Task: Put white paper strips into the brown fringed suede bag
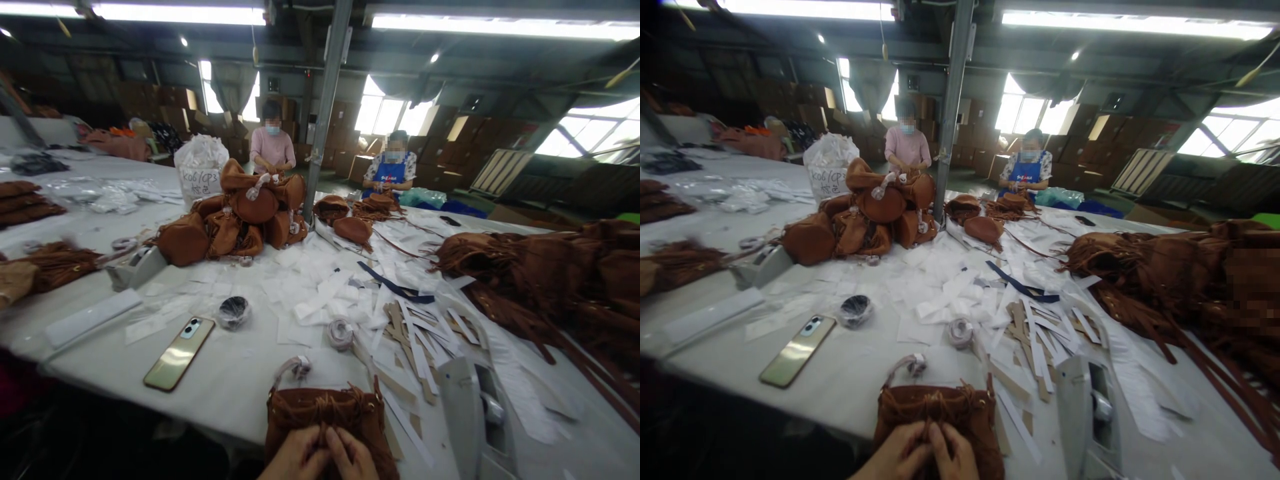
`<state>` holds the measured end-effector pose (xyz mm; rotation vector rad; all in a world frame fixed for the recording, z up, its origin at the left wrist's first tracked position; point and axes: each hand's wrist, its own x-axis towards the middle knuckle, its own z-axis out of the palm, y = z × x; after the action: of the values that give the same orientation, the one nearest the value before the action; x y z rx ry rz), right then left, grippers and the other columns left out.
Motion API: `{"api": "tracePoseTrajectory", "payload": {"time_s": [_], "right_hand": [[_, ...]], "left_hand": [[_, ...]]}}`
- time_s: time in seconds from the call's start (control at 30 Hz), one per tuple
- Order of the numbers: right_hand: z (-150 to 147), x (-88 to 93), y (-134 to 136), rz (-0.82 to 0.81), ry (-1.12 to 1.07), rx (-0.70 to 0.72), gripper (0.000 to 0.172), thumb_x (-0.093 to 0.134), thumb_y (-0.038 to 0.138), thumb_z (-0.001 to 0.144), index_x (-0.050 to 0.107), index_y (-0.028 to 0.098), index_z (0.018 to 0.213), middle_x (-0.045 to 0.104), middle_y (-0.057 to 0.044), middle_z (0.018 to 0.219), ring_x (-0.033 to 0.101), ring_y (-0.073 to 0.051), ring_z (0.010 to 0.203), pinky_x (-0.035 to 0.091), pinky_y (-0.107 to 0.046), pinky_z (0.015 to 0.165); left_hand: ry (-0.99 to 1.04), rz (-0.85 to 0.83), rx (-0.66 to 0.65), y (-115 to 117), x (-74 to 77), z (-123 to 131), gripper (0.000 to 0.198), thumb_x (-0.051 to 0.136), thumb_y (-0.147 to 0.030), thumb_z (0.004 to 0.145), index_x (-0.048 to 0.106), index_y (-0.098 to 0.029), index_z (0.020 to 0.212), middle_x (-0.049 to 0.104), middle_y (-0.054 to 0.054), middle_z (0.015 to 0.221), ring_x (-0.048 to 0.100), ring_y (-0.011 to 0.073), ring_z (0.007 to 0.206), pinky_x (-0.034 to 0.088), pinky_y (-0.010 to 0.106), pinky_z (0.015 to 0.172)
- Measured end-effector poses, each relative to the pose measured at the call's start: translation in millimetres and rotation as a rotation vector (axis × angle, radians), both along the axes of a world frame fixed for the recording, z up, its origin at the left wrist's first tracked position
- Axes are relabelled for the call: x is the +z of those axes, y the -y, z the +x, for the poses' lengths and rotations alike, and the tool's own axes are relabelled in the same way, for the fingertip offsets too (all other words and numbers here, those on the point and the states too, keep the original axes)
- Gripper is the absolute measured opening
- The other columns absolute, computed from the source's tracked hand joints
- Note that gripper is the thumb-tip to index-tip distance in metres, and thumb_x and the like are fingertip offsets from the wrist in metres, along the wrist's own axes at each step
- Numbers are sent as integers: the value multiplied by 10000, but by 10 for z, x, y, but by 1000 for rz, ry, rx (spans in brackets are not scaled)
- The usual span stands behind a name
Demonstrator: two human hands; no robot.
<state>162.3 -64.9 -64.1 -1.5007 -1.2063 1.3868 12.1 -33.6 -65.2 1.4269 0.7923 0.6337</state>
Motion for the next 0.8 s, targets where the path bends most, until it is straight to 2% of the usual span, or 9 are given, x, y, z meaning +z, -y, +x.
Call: {"api": "tracePoseTrajectory", "payload": {"time_s": [0.07, 0.2, 0.3, 0.37, 0.4, 0.5, 0.6, 0.7, 0.8], "right_hand": [[-79, 40, -76, -3, -69, 0, 555, 582, 681, 743, 662, 132, 743, 658, -69, 752, 601, -232, 811, 478, -317, 778], [-144, 15, -152, -56, -182, -77, 560, 659, 688, 666, 605, 132, 636, 601, -37, 637, 547, -165, 648, 458, -270, 625], [-154, -89, -140, -121, -248, -145, 576, 703, 695, 609, 591, 136, 686, 594, -14, 608, 526, -120, 554, 415, -222, 524], [-164, -162, -124, -169, -253, -172, 626, 709, 724, 566, 582, 139, 748, 603, -9, 593, 517, -99, 485, 373, -197, 459], [-170, -195, -120, -182, -246, -180, 651, 709, 738, 547, 574, 140, 767, 606, -9, 583, 513, -92, 458, 353, -187, 434], [-182, -277, -140, -178, -234, -172, 678, 705, 760, 519, 546, 144, 754, 604, -7, 560, 511, -81, 413, 336, -173, 397], [-189, -351, -182, -176, -222, -160, 689, 679, 791, 507, 510, 158, 723, 594, 0, 543, 501, -82, 380, 343, -175, 366], [-195, -412, -195, -177, -212, -161, 720, 652, 821, 495, 509, 161, 746, 590, 4, 540, 511, -90, 381, 366, -182, 363], [-201, -436, -169, -160, -213, -180, 738, 651, 811, 518, 543, 148, 823, 601, 3, 562, 515, -85, 394, 362, -177, 371]], "left_hand": [[-32, 75, -25, -21, 125, -39, 359, 464, -467, 889, 609, -139, 868, 577, 34, 712, 538, 163, 677, 422, 256, 623], [-205, 78, -63, -91, 313, -148, 416, 480, -465, 871, 589, -138, 639, 481, -4, 516, 446, 125, 486, 294, 229, 461], [-270, 104, 124, -293, 389, -237, 513, 426, -509, 899, 564, -143, 568, 473, -2, 483, 450, 126, 467, 302, 236, 452], [-370, 166, 293, -522, 424, -257, 506, 386, -514, 927, 604, -141, 664, 541, 12, 570, 516, 143, 546, 382, 242, 507], [-476, 218, 325, -650, 435, -246, 472, 402, -506, 931, 623, -139, 734, 585, 22, 653, 553, 154, 613, 427, 252, 554], [-656, 278, 261, -991, 429, -120, 328, 512, -441, 917, 615, -139, 991, 635, 54, 946, 606, 173, 802, 516, 327, 714], [-704, 286, 210, -1178, 354, 76, 313, 559, -383, 906, 577, -144, 1107, 604, 79, 1095, 602, 201, 931, 522, 399, 813], [-776, 285, 164, -1240, 234, 213, 302, 631, -322, 855, 585, -131, 1086, 612, 84, 1073, 594, 223, 964, 495, 440, 864], [-797, 279, 144, -1259, 134, 230, 282, 729, -199, 703, 630, -111, 952, 637, 96, 945, 604, 262, 925, 473, 439, 852]]}}
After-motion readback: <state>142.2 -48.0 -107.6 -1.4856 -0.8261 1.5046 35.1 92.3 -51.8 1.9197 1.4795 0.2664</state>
